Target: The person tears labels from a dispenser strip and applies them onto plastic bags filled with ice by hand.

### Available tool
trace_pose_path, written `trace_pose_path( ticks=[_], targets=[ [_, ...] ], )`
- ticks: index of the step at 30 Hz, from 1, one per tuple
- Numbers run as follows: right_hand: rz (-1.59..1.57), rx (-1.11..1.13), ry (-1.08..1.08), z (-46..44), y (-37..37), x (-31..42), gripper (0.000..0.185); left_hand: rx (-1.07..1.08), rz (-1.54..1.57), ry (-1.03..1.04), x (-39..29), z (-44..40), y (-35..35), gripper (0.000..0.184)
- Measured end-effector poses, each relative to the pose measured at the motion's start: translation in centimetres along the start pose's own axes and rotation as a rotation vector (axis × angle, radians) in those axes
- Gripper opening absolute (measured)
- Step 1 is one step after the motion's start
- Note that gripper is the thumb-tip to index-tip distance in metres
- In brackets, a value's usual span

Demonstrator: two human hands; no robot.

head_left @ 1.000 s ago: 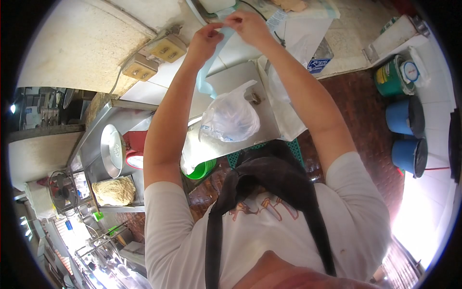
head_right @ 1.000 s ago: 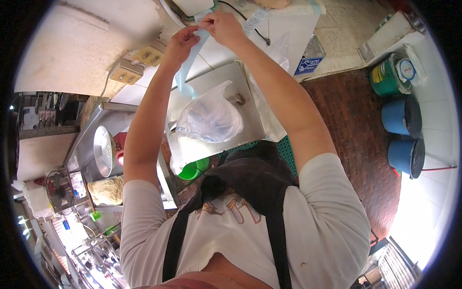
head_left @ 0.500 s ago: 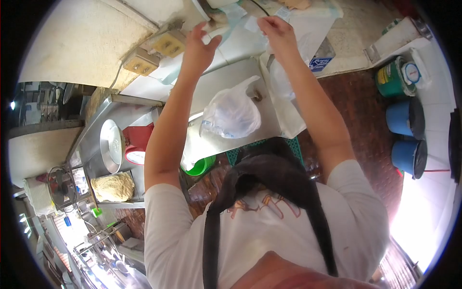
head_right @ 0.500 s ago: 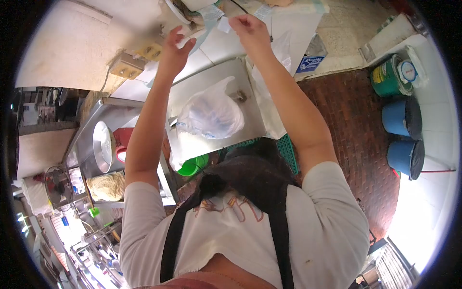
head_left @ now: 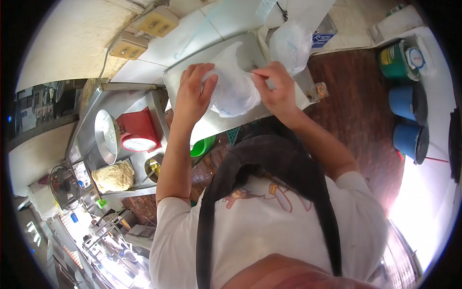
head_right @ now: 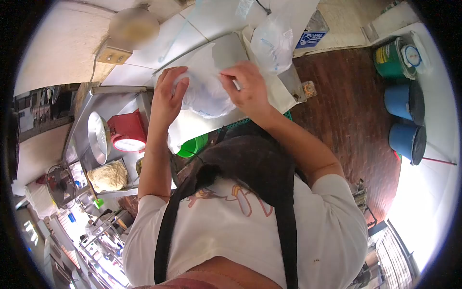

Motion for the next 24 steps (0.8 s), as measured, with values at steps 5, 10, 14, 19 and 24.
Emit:
trace_pose_path(
  ticks=[5,10,14,19,24],
  targets=[
    [0.083,0.316,-0.218,3.0,4.1,1.4,0.029,-0.015,-0.008,0.011,-0.2,0.0,0.3,0.031],
    [-0.038,0.491,-0.257,5.5,4.4,2.3,0.042,-0.008,-0.018,-0.031,0.6,0.5,-0.1,0.031],
    [-0.032,0.136,-0.027,3.0,4.9,1.3,0.045,0.001,0.064,-0.002,0.2,0.9,0.4,0.029],
    [-0.041,0.176,0.416,4.9,8.5,-7.7,0.052,-0.015,0.072,0.023,-0.2,1.1,1.2,0.029],
    [0.004,0.213,0.089,3.0,6.0,-0.4,0.079,-0.078,0.052,0.056,-0.3,1.0,1.9,0.031]
  ],
)
Point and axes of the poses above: each hand's wrist, its own z-axis away from the middle knuckle, its own y-axis out of the palm, x = y × z, the point moved 4 cm from there along -z, towards the middle knuckle, and after that the axes turned 8 degrees about -y, right-handed, at the moved point
